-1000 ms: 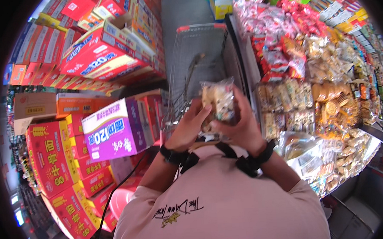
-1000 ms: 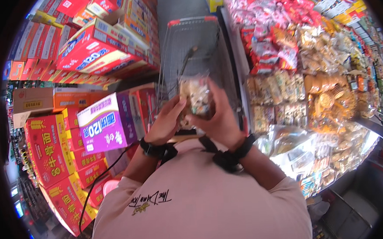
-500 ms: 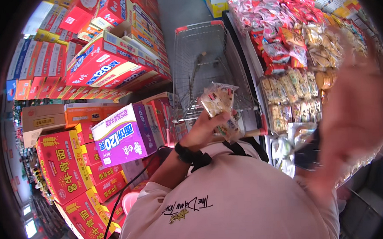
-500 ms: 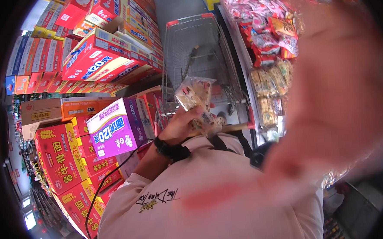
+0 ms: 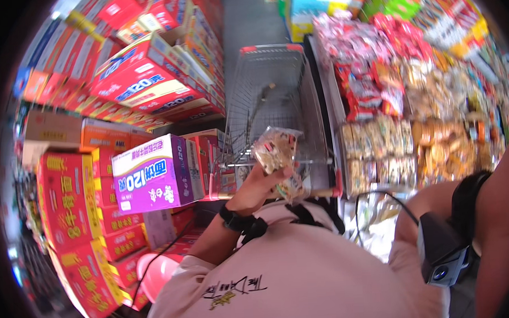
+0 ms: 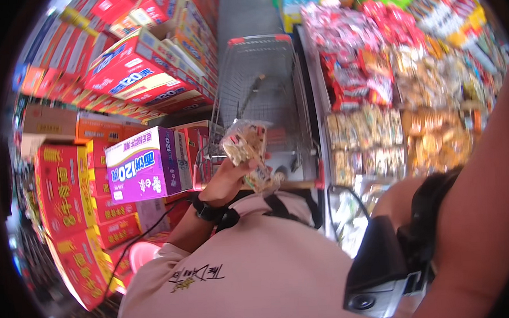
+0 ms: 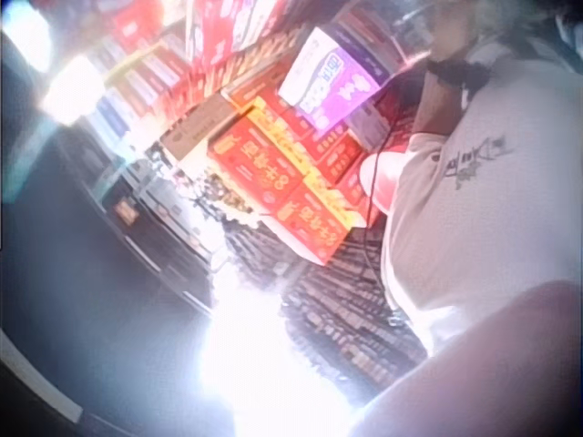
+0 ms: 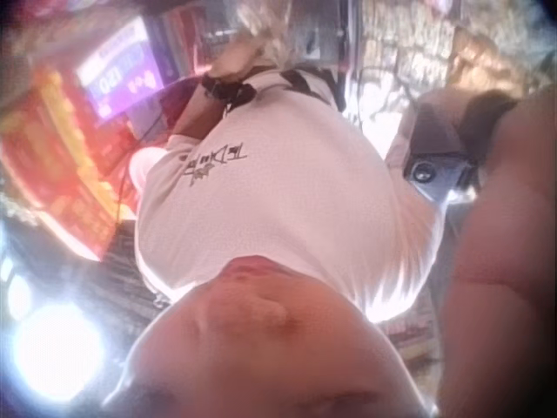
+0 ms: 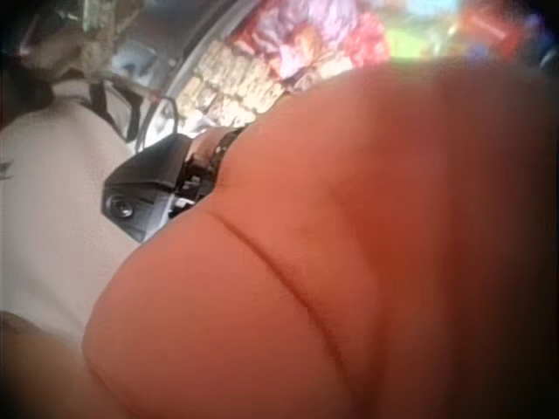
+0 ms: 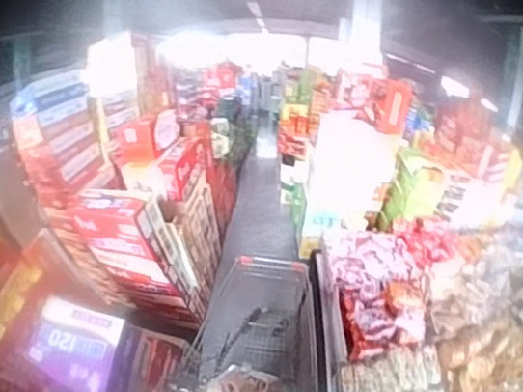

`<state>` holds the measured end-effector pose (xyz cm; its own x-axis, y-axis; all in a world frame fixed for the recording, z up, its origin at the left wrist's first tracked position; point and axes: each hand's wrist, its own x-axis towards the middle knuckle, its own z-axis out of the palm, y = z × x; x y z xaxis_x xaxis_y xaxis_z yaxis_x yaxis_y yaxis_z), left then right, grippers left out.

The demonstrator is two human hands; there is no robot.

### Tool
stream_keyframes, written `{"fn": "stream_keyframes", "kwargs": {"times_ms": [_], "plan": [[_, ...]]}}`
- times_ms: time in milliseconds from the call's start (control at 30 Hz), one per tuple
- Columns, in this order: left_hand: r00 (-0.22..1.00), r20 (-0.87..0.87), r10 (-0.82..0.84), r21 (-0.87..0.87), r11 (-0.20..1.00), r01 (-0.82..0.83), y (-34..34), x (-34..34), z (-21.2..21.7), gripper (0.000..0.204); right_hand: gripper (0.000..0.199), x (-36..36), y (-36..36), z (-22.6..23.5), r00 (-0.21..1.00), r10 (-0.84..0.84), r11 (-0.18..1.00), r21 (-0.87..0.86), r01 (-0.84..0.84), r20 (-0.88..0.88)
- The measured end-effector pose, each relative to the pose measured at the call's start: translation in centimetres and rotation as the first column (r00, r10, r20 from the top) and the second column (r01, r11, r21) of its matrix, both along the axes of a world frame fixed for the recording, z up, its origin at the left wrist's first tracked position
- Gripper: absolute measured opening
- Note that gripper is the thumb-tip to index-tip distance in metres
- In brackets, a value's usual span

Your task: Selecting various snack items from a shelf and placing them into a shopping cart.

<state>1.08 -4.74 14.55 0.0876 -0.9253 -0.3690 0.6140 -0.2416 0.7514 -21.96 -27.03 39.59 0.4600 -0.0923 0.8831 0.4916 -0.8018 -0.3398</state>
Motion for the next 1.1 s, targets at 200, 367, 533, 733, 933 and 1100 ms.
{"fn": "stream_keyframes", "kwargs": {"times_ms": [200, 367, 533, 733, 933, 1100], "plan": [[0.999, -0.02, -0.035, -0.106, 0.994, 0.033, 0.2, 0.2, 0.0, 0.068, 0.048, -0.8, -0.7, 0.1, 1.0, 0.014, 1.0, 0.007, -0.014, 0.008], [0.997, 0.019, -0.072, -0.065, 0.995, 0.073, 0.4, 0.3, -0.9, 0.063, 0.043, -1.2, -0.4, 0.5, 1.0, 0.018, 1.0, 0.009, -0.018, 0.009], [0.996, 0.051, -0.067, -0.105, 0.992, 0.072, -0.7, 0.8, -0.7, 0.065, 0.038, -1.0, -0.9, 0.9, 1.0, 0.005, 1.0, 0.001, -0.005, 0.019], [0.986, 0.052, -0.157, -0.098, 0.982, 0.161, -1.3, 1.0, -0.3, 0.062, 0.033, -0.9, -0.8, 0.4, 1.0, 0.023, 1.0, 0.018, -0.023, 0.0], [0.973, 0.15, -0.178, -0.098, 0.976, 0.194, -1.7, 2.0, -1.2, 0.06, 0.027, 1.7, 0.6, 0.0, 0.996, 0.072, 0.997, 0.044, -0.07, -0.048], [0.992, 0.09, -0.088, -0.096, 0.991, 0.096, -0.4, 1.8, -0.8, 0.062, 0.023, 2.2, 2.7, -0.1, 0.974, 0.182, 0.982, 0.067, -0.175, -0.135]]}}
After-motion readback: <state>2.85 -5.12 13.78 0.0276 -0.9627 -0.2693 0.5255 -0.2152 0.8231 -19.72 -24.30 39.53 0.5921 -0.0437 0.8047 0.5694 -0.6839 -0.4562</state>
